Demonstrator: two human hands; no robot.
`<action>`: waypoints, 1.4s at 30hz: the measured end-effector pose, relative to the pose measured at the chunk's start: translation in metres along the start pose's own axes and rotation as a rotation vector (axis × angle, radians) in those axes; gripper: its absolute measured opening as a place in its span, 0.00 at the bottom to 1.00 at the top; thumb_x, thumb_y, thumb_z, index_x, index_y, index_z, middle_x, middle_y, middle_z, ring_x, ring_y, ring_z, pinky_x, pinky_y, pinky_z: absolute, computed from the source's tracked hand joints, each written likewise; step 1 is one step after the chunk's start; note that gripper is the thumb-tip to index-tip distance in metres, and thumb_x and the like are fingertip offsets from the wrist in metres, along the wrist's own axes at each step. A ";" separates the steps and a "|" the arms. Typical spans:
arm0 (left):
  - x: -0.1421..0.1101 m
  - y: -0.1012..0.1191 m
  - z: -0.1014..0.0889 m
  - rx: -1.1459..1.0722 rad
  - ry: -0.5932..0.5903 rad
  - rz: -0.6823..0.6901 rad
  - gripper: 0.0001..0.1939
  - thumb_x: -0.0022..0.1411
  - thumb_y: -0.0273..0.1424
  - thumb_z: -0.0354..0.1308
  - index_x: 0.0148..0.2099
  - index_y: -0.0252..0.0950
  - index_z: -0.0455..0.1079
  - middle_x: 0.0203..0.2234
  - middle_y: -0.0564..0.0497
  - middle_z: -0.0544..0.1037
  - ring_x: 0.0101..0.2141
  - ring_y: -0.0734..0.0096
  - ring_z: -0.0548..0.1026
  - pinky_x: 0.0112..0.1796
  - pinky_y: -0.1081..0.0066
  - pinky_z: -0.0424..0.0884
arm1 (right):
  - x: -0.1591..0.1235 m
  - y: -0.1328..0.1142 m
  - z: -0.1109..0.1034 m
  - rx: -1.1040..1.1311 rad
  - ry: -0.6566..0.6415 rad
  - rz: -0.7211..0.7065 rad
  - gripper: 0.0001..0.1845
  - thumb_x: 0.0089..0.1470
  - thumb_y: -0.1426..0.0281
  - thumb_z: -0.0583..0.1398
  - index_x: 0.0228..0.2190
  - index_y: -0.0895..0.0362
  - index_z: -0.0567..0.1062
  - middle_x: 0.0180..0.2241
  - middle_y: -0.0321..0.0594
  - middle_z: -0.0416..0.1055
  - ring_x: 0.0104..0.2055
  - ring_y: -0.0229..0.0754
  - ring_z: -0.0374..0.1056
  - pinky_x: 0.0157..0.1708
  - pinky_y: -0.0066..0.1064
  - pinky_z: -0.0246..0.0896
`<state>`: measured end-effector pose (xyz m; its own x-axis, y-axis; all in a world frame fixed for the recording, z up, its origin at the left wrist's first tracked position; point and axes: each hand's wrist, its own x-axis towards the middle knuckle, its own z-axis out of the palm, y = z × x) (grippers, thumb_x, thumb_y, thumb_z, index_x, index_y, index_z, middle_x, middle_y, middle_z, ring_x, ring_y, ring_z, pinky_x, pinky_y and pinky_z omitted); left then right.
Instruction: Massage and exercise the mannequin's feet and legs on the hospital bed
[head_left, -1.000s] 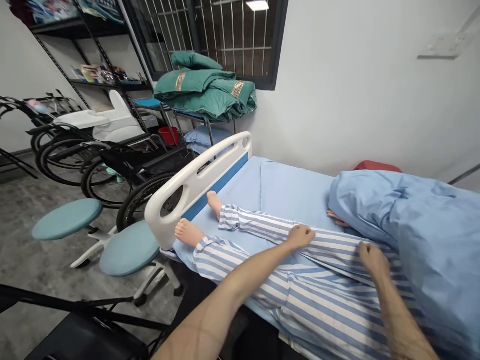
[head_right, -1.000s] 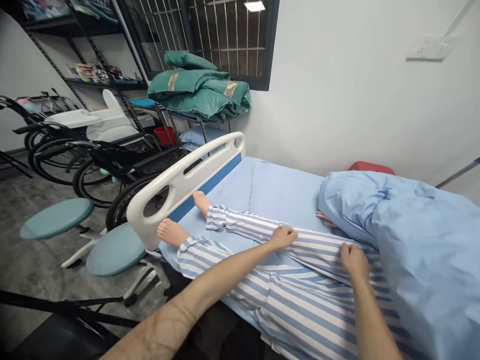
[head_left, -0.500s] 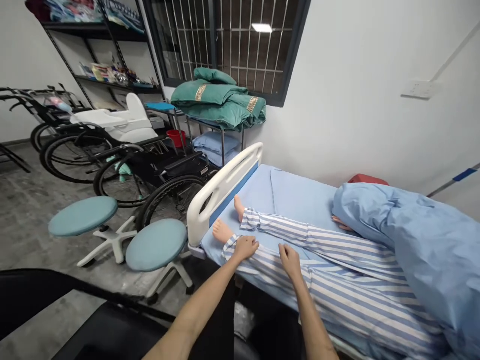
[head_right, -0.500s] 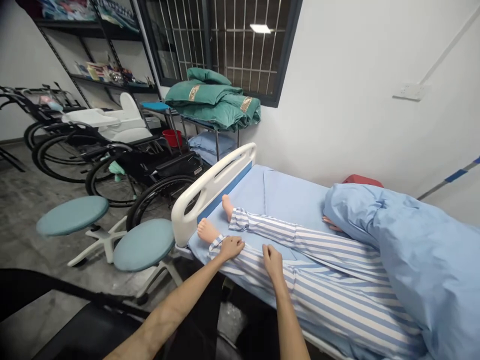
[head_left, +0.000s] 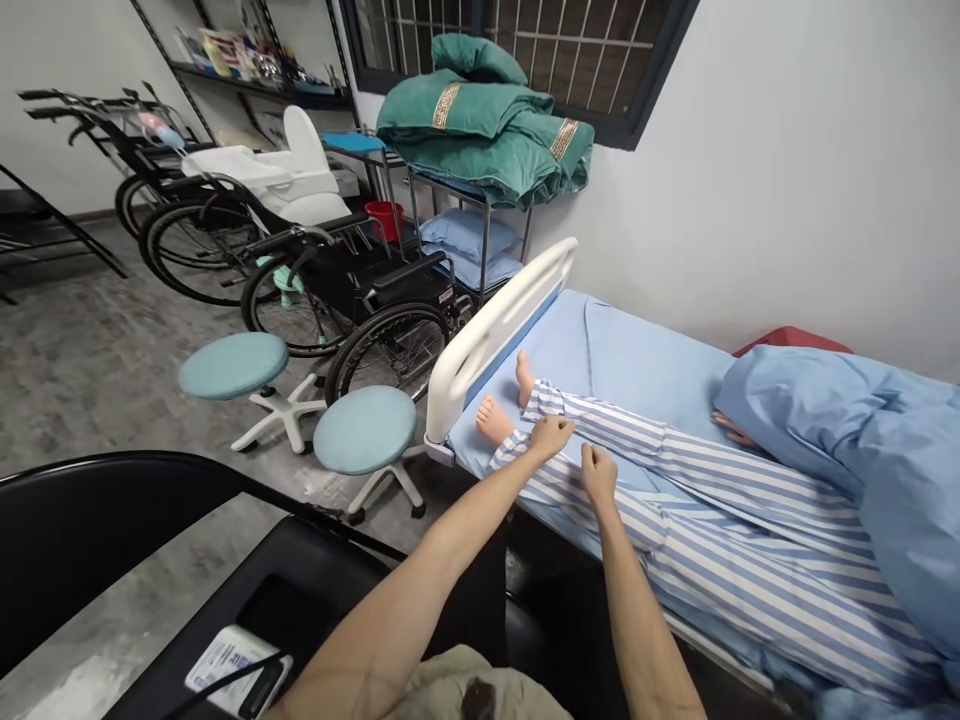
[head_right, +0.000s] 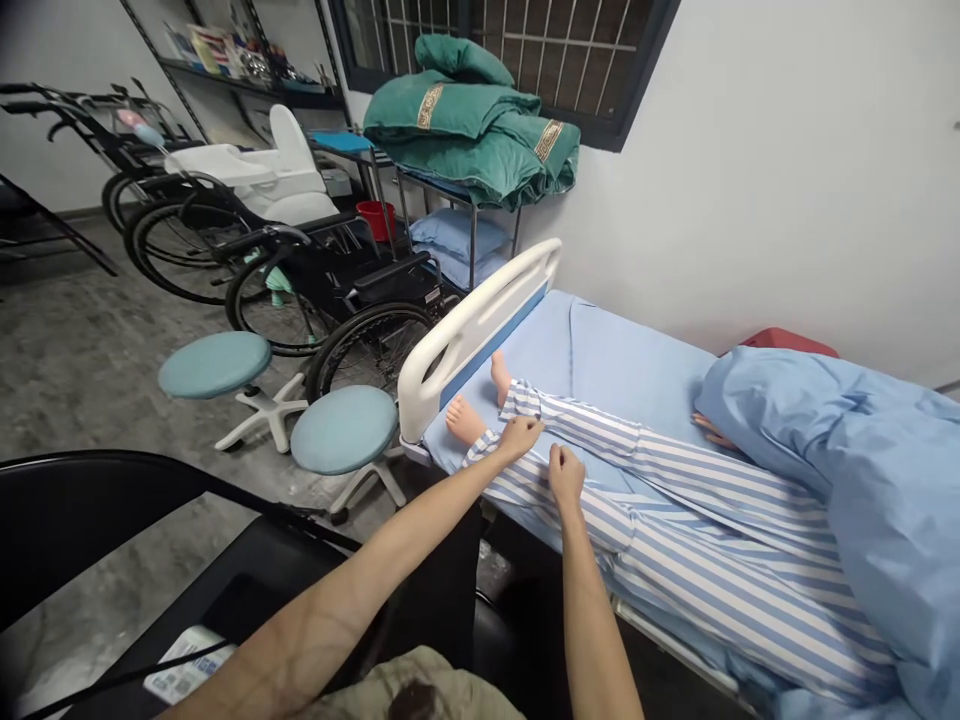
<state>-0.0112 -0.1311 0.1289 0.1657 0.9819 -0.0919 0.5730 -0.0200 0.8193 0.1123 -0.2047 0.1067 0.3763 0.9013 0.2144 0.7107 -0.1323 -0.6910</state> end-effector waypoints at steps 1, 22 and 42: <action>-0.003 -0.004 0.002 -0.004 -0.014 -0.006 0.17 0.62 0.33 0.52 0.21 0.36 0.64 0.18 0.55 0.66 0.27 0.73 0.65 0.30 0.75 0.56 | 0.000 0.001 -0.004 0.005 0.016 -0.015 0.24 0.59 0.52 0.47 0.17 0.52 0.55 0.16 0.31 0.53 0.23 0.37 0.50 0.28 0.31 0.43; -0.025 0.038 0.079 -0.050 -0.074 0.057 0.19 0.61 0.32 0.49 0.19 0.37 0.50 0.16 0.57 0.55 0.24 0.75 0.58 0.29 0.74 0.53 | -0.020 0.053 -0.072 0.074 0.101 0.086 0.27 0.59 0.47 0.46 0.18 0.51 0.55 0.15 0.30 0.53 0.21 0.37 0.50 0.26 0.31 0.45; -0.079 0.117 0.189 -0.076 -0.235 0.230 0.20 0.60 0.35 0.48 0.19 0.38 0.48 0.16 0.57 0.52 0.23 0.75 0.56 0.28 0.73 0.53 | -0.035 0.142 -0.171 0.147 0.248 0.108 0.24 0.61 0.52 0.47 0.19 0.51 0.55 0.16 0.31 0.55 0.21 0.37 0.52 0.27 0.30 0.45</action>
<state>0.1948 -0.2463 0.1250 0.4696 0.8826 -0.0205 0.4388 -0.2132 0.8729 0.3017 -0.3258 0.1187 0.5916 0.7547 0.2837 0.5717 -0.1446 -0.8076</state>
